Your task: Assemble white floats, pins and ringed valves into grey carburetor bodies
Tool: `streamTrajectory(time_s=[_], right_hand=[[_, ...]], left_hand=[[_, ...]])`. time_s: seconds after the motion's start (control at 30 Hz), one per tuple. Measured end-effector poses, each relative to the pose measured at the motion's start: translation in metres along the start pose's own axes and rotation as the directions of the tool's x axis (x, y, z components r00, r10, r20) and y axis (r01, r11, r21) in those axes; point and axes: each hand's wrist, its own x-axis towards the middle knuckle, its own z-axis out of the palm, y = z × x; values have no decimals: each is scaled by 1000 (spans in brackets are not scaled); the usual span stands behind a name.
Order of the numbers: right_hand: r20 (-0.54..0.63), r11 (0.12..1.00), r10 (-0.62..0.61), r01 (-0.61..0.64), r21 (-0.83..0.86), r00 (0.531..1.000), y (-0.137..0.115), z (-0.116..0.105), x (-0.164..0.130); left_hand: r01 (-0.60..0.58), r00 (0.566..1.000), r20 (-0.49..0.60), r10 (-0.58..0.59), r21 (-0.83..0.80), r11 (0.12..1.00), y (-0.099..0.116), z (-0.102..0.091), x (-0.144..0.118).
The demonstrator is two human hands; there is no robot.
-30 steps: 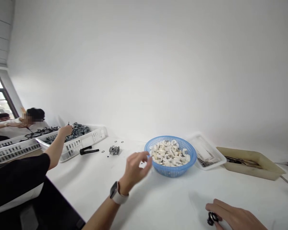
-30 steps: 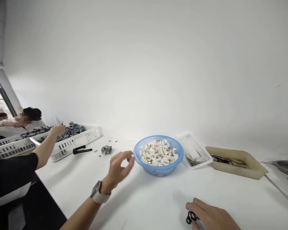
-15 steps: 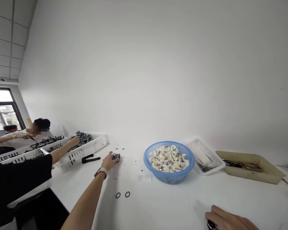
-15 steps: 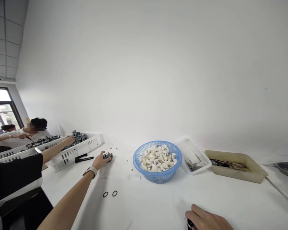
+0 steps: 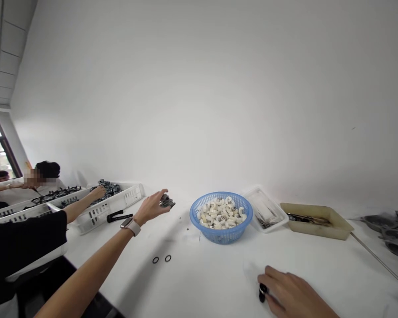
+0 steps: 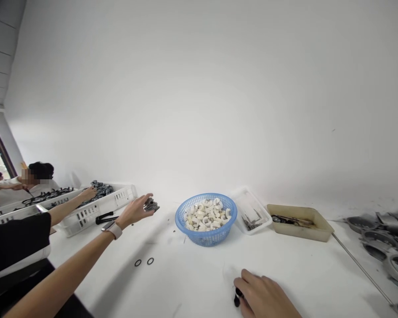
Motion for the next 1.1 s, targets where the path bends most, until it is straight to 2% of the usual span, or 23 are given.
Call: streamTrajectory(time_s=[0.07, 0.13, 0.2, 0.27, 0.33, 0.4, 0.47, 0.53, 0.6, 0.73, 0.83, 0.97, 1.03, 1.1], right_hand=[[-37, 999, -28, 27, -21, 999, -2, -6, -1], [-92, 999, -40, 39, -19, 995, -5, -14, 0], [-164, 999, -32, 35, 15, 986, -10, -23, 3], [-248, 998, -31, 45, 51, 968, -17, -30, 6], [-388, 995, -42, 74, 69, 921, -23, -36, 10], [-550, 993, -29, 88, 81, 835, -29, -41, 13], [-658, 991, -15, 100, 91, 752, -32, -47, 17], [-715, 989, -48, 135, 65, 697, -33, -53, 19], [-741, 989, -81, 147, 24, 667, -31, -58, 22], [-732, 995, -88, 100, -27, 675, -24, -67, 24], [-696, 990, -138, 96, -99, 705, -21, -73, 22], [-650, 974, -213, 105, -201, 729, -25, -77, 20], [-651, 982, -177, 91, -164, 738, -28, -77, 19], [-655, 994, -107, 59, -95, 748, -29, -77, 20]], left_hand=[[-27, 999, 13, 30, -169, 985, 35, -6, -3], [-28, 998, 44, 47, -363, 931, 72, -2, -9], [1, 991, 111, 74, -561, 828, 110, 12, -23], [81, 975, 202, 92, -709, 701, 145, 37, -44], [198, 939, 322, 118, -792, 578, 174, 69, -72], [319, 893, 426, 147, -828, 460, 197, 102, -100], [419, 849, 497, 181, -840, 345, 214, 130, -124], [495, 812, 543, 212, -835, 241, 227, 152, -137], [545, 793, 566, 226, -825, 153, 237, 166, -142], [603, 776, 602, 188, -796, 55, 250, 179, -138], [632, 761, 631, 152, -773, 46, 251, 184, -139], [667, 727, 673, 136, -739, 90, 245, 184, -144], [688, 700, 699, 146, -715, 125, 243, 181, -146], [717, 651, 738, 179, -675, 174, 243, 179, -147]])
